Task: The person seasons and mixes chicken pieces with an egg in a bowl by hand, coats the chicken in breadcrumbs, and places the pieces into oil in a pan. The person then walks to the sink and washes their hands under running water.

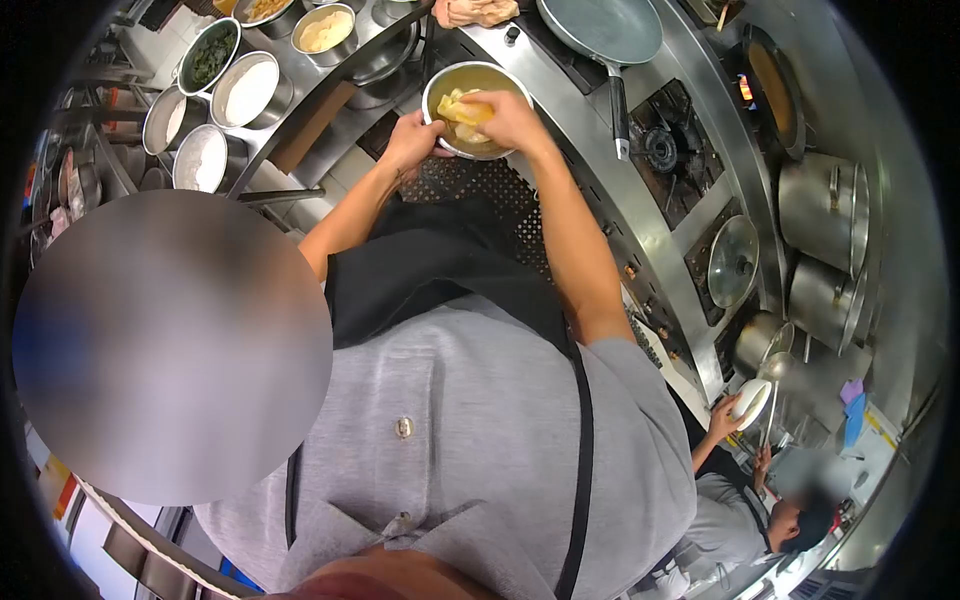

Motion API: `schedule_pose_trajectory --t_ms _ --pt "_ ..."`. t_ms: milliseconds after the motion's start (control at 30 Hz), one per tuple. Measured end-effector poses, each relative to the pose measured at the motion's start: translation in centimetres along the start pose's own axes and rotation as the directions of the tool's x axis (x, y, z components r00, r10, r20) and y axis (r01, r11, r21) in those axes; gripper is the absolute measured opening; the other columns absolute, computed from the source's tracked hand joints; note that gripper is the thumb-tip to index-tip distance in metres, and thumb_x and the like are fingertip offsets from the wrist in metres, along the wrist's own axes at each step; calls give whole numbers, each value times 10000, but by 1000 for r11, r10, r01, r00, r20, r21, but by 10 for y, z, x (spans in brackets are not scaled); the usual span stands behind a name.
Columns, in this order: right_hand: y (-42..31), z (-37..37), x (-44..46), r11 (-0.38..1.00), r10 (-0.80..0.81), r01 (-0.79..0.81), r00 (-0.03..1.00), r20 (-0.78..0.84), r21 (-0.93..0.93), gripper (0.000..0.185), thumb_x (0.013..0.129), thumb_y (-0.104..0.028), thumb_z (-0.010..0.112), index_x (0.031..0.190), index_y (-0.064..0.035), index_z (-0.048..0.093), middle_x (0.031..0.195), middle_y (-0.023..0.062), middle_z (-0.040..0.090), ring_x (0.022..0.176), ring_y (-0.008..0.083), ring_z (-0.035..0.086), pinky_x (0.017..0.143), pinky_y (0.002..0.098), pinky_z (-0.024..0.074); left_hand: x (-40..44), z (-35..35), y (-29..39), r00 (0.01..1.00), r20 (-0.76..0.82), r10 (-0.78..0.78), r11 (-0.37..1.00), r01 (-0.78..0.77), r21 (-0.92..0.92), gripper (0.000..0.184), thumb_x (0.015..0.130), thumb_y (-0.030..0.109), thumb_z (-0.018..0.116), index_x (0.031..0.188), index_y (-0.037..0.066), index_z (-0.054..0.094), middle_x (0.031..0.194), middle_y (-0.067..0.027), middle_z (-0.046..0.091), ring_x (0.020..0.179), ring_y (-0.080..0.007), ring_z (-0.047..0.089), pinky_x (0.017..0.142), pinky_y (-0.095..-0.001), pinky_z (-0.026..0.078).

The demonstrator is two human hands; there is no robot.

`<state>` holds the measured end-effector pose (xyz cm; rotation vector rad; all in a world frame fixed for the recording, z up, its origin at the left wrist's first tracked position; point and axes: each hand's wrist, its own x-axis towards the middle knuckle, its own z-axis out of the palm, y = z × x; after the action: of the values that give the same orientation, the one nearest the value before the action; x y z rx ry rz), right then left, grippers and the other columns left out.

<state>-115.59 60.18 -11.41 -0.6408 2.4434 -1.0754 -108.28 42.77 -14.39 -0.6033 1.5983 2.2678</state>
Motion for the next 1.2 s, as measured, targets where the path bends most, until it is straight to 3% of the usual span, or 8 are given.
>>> schedule_pose_trajectory --t_ms 100,233,300,533,600,733,1033,1200 --pt "17 12 13 981 69 -107 972 -223 -163 437 599 -227 789 993 -76 679 985 147 683 922 289 649 811 379 506 -2 10 1 989 103 102 986 -114 119 233 862 100 629 1032 -58 606 896 -119 666 717 -181 660 555 -292 587" --pt "57 56 41 955 159 -213 955 250 206 347 611 -177 802 885 -27 651 763 44 661 714 157 590 683 335 493 2 6 -9 998 58 21 988 -29 149 204 847 79 614 1024 -22 619 847 -86 662 666 -162 650 519 -275 576" --pt "-12 26 17 955 57 -51 998 12 -293 329 641 -143 734 955 -71 662 857 124 693 813 282 665 736 384 495 0 0 -7 997 53 -56 998 54 41 194 836 46 577 1017 -13 618 829 -79 655 654 -161 650 516 -281 578" --pt "-8 27 7 892 -235 124 949 -210 -435 409 619 -155 730 1012 -61 670 949 196 655 931 363 626 843 391 493 -4 3 -8 999 32 37 997 -39 61 243 838 36 564 1069 -15 622 896 -108 676 728 -191 672 562 -317 596" --pt "-15 39 25 944 201 -182 979 41 -275 401 635 -119 715 1028 -59 663 959 187 652 922 367 622 848 395 486 -14 -4 -11 999 1 49 999 -49 18 249 835 32 556 1070 -13 625 898 -102 675 726 -191 670 567 -320 598" --pt "-28 45 41 898 -369 382 924 98 -220 465 686 -69 685 1145 -88 611 967 176 648 922 350 622 842 415 483 -33 -35 -11 987 -163 6 996 -22 -92 289 836 38 551 1114 -7 618 964 -108 668 779 -181 664 577 -304 595" --pt "-117 157 93 893 -205 394 787 582 -218 226 694 -148 727 898 -91 648 979 164 656 916 365 623 803 420 494 -96 -113 -10 902 -432 14 983 -91 -158 278 859 100 569 1107 -24 596 939 -88 652 778 -164 643 551 -288 582" --pt "-178 161 101 776 -531 631 669 521 -19 344 699 -77 725 1035 -53 659 1034 179 648 973 369 613 853 419 483 -137 -175 -4 837 -547 14 978 -125 -166 304 851 65 540 1133 -33 594 935 -101 656 751 -169 648 556 -280 580"
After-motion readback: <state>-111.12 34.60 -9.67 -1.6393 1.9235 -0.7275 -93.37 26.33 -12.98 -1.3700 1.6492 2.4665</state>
